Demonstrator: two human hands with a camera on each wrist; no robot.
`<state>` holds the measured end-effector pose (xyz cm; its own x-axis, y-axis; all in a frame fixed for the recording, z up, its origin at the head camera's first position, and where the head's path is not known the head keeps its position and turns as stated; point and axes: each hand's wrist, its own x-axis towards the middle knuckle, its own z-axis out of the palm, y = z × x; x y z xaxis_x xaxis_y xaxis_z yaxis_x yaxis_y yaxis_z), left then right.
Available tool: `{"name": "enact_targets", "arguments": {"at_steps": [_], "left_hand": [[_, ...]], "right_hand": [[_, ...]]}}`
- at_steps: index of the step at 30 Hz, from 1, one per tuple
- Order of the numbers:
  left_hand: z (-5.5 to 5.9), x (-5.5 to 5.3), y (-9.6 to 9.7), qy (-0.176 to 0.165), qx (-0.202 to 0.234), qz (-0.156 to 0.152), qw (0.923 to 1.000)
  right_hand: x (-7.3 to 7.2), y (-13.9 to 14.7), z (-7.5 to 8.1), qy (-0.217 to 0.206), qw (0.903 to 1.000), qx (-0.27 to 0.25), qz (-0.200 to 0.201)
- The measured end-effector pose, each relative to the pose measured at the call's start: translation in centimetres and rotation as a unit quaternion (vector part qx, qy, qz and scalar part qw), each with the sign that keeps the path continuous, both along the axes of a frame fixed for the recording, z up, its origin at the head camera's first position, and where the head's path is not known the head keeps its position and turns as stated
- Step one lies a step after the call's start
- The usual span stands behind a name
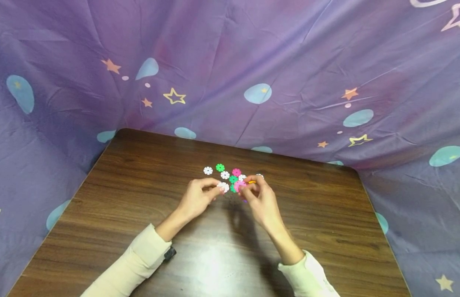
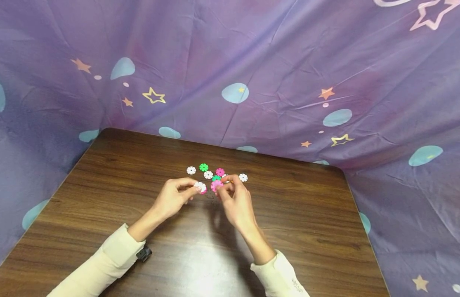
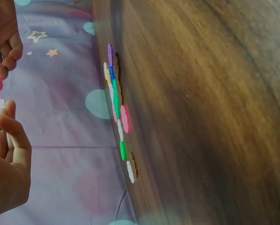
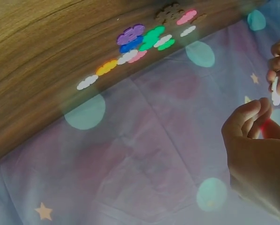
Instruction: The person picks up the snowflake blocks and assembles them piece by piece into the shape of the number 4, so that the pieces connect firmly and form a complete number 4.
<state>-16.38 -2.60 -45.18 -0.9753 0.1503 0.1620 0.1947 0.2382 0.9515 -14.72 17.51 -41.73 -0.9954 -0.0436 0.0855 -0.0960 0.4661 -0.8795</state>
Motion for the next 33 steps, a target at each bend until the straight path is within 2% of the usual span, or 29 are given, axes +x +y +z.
{"name": "enact_targets", "arguments": {"at_steps": [10, 15, 25, 33], "left_hand": [[0.0, 0.4, 0.3, 0.030, 0.002, 0.001, 0.9995], [0.0, 0.4, 0.3, 0.033, 0.002, -0.003, 0.9994], [-0.1, 0.4, 0.4, 0.035, 0.009, -0.003, 0.9993], [-0.1, 0.5, 0.5, 0.049, 0.008, -0.004, 0.9988]], "right_hand": [[0.3, -0.5, 0.1, 0.004, 0.9993, -0.038, 0.004], [0.4, -0.6, 0.2, 0.004, 0.9989, -0.046, 0.006], [0.4, -0.8, 0.3, 0.005, 0.9992, -0.039, 0.005], [0.5, -1.1, 0.4, 0.014, 0.9993, -0.035, 0.004]]}}
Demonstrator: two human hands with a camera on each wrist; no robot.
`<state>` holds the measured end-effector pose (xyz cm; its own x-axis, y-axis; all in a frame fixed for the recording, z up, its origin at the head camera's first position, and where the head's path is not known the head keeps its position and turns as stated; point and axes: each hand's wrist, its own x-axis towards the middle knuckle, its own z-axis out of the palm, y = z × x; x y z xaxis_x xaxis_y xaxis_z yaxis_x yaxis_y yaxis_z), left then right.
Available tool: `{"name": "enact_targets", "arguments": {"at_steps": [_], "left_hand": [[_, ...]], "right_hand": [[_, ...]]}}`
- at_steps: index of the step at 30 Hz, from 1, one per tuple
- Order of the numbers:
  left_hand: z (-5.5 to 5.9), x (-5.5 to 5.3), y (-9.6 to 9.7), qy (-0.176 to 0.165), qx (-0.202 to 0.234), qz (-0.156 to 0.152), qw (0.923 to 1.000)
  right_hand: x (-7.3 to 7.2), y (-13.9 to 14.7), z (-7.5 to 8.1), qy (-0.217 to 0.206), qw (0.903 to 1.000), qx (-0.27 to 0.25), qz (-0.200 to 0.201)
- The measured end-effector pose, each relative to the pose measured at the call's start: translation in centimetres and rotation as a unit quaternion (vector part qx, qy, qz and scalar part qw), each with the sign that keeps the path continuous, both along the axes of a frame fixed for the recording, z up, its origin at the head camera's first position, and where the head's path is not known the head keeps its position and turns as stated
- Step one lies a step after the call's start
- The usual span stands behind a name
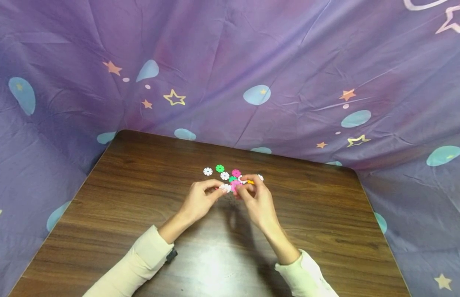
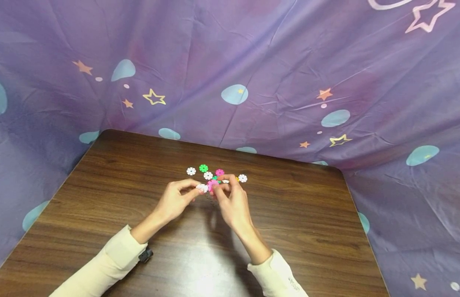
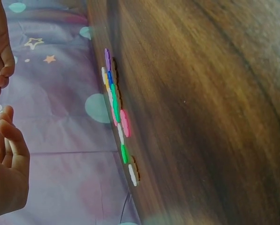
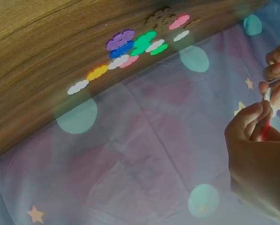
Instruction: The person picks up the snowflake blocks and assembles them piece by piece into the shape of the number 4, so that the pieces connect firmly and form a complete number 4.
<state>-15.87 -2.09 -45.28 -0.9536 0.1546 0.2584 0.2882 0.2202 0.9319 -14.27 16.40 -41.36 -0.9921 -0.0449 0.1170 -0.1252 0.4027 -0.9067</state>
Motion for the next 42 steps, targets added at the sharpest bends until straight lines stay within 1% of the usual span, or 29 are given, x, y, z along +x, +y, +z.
{"name": "enact_targets", "arguments": {"at_steps": [8, 15, 19, 24, 28, 31, 34, 38, 42], "left_hand": [[-0.1, 0.1, 0.1, 0.024, -0.020, 0.014, 0.9994], [-0.1, 0.2, 0.2, 0.048, -0.018, 0.028, 0.9983], [0.0, 0.2, 0.2, 0.051, -0.021, 0.041, 0.9977], [0.0, 0.3, 0.3, 0.052, -0.007, 0.053, 0.9972], [-0.1, 0.2, 0.5, 0.055, 0.007, 0.062, 0.9966], [-0.2, 0.2, 0.7, 0.060, 0.014, 0.065, 0.9960], [-0.2, 0.2, 0.9, 0.067, 0.024, 0.065, 0.9953], [-0.2, 0.1, 0.8, 0.065, 0.034, 0.060, 0.9955], [-0.1, -0.1, 0.5, 0.067, 0.024, 0.052, 0.9961]], "right_hand": [[-0.1, -0.2, -0.3, 0.004, 1.0000, -0.001, -0.001], [0.0, -0.5, -0.3, 0.004, 0.9998, -0.019, -0.006], [0.0, -0.7, -0.3, 0.007, 0.9996, -0.028, -0.004], [0.1, -1.1, -0.2, 0.013, 0.9992, -0.038, -0.008], [0.2, -1.5, -0.3, 0.033, 0.9985, -0.038, -0.020], [0.3, -1.8, -0.5, 0.049, 0.9975, -0.043, -0.028], [0.2, -2.1, -0.6, 0.056, 0.9964, -0.055, -0.033], [0.1, -2.3, -0.7, 0.052, 0.9957, -0.068, -0.036], [0.0, -2.1, -0.6, 0.040, 0.9973, -0.055, -0.028]]}}
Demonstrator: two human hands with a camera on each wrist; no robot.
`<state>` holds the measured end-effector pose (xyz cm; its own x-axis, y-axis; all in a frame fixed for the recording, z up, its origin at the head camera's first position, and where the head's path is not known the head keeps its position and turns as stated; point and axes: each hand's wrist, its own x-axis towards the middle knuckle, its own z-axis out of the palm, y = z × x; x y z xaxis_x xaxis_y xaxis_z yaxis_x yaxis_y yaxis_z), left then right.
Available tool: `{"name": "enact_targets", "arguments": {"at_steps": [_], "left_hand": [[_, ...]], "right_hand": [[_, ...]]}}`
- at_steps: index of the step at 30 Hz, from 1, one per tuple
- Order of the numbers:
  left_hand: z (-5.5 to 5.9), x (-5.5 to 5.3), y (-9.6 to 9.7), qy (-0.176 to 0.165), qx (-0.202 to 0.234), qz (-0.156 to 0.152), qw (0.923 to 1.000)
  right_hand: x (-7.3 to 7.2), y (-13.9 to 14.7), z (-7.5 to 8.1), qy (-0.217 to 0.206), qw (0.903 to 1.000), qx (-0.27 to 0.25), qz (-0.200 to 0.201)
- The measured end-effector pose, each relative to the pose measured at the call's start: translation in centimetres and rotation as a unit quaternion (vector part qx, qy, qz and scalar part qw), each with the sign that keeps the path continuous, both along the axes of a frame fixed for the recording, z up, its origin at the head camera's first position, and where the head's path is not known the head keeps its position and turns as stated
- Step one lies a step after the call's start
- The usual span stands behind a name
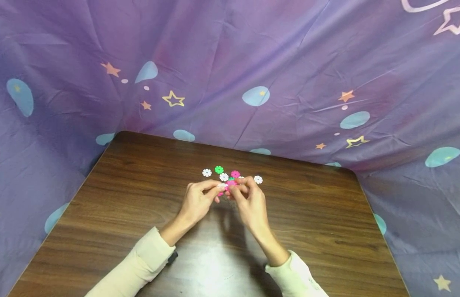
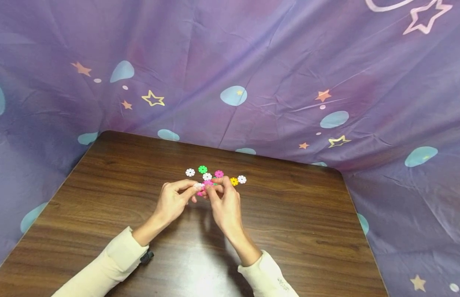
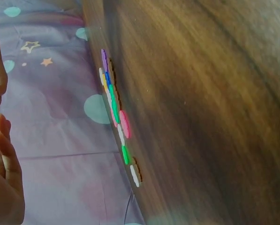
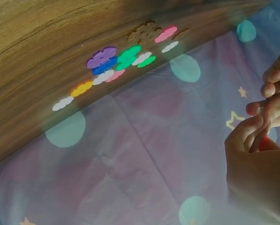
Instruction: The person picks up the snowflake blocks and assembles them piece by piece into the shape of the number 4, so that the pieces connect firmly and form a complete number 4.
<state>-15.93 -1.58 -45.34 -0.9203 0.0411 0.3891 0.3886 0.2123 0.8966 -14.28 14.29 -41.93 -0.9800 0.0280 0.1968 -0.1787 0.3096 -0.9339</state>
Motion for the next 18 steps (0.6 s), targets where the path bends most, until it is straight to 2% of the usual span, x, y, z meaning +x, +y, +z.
{"name": "enact_targets", "arguments": {"at_steps": [6, 13, 18], "left_hand": [[0.0, -0.3, -0.5, 0.019, -0.020, -0.005, 0.9996], [0.0, -0.3, -0.7, -0.009, -0.011, -0.010, 0.9999], [0.0, -0.2, -0.9, -0.018, -0.017, -0.013, 0.9996]], "right_hand": [[-0.1, 0.4, 0.1, -0.003, 0.9991, 0.041, 0.003], [-0.4, 1.6, 0.3, 0.012, 0.9964, 0.083, -0.016], [-1.2, 3.3, -0.2, 0.050, 0.9831, 0.168, -0.054]]}}
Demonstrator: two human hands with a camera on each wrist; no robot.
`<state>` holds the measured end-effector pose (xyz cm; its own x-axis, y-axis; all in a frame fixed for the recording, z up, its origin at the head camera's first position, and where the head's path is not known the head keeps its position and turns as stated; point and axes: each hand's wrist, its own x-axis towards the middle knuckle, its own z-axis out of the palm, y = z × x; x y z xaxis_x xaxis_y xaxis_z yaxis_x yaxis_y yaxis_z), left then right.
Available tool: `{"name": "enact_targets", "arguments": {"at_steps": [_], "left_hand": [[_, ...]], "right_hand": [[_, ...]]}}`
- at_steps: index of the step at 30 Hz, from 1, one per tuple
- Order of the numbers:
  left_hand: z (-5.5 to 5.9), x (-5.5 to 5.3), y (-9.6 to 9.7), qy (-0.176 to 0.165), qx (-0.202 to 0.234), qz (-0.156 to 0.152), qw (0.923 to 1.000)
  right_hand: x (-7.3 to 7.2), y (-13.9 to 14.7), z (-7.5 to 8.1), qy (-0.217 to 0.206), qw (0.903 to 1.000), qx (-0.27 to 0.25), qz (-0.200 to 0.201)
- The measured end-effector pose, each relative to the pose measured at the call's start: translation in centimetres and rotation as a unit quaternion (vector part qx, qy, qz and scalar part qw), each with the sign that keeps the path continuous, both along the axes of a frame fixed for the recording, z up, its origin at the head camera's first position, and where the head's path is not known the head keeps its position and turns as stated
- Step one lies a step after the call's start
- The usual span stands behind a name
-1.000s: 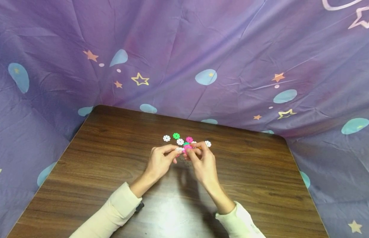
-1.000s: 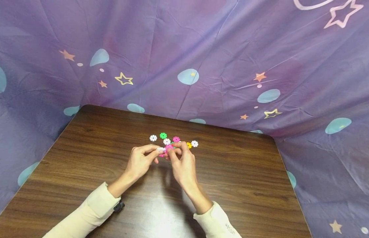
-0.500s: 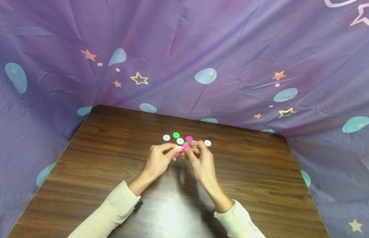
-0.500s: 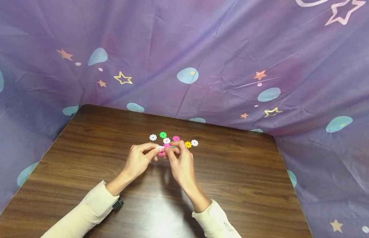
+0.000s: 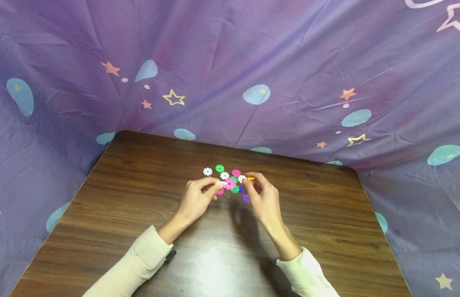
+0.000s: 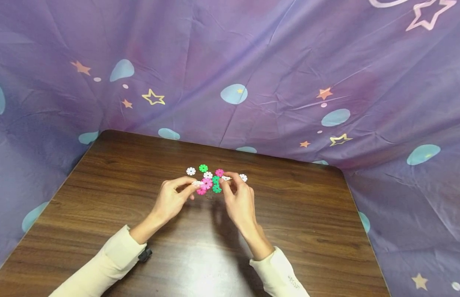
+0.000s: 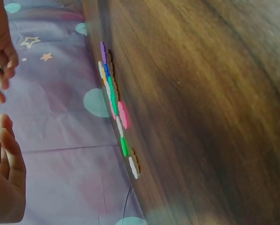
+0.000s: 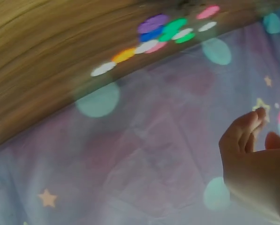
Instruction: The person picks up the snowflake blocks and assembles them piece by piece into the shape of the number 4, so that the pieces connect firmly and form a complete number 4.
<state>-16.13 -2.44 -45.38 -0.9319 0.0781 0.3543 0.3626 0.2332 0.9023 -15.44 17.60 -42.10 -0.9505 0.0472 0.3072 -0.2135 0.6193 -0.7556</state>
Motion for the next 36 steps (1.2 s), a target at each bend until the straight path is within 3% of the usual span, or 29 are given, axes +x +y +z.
{"name": "enact_targets", "arguments": {"at_steps": [4, 14, 28, 36], "left_hand": [[0.0, 0.1, -0.1, 0.000, -0.005, -0.005, 1.0000], [-0.4, 0.1, -0.5, -0.001, -0.007, -0.001, 1.0000], [-0.4, 0.0, -0.9, -0.005, -0.010, -0.006, 0.9999], [-0.6, 0.0, -0.9, -0.002, -0.008, -0.006, 1.0000]], "right_hand": [[-0.6, 1.2, -0.8, -0.006, 0.9989, 0.046, -0.003], [-1.8, 2.8, -2.7, -0.051, 0.9944, 0.093, 0.002], [-2.7, 3.4, -5.1, -0.083, 0.9898, 0.116, -0.004], [-2.7, 3.7, -5.9, -0.118, 0.9804, 0.158, 0.007]]}}
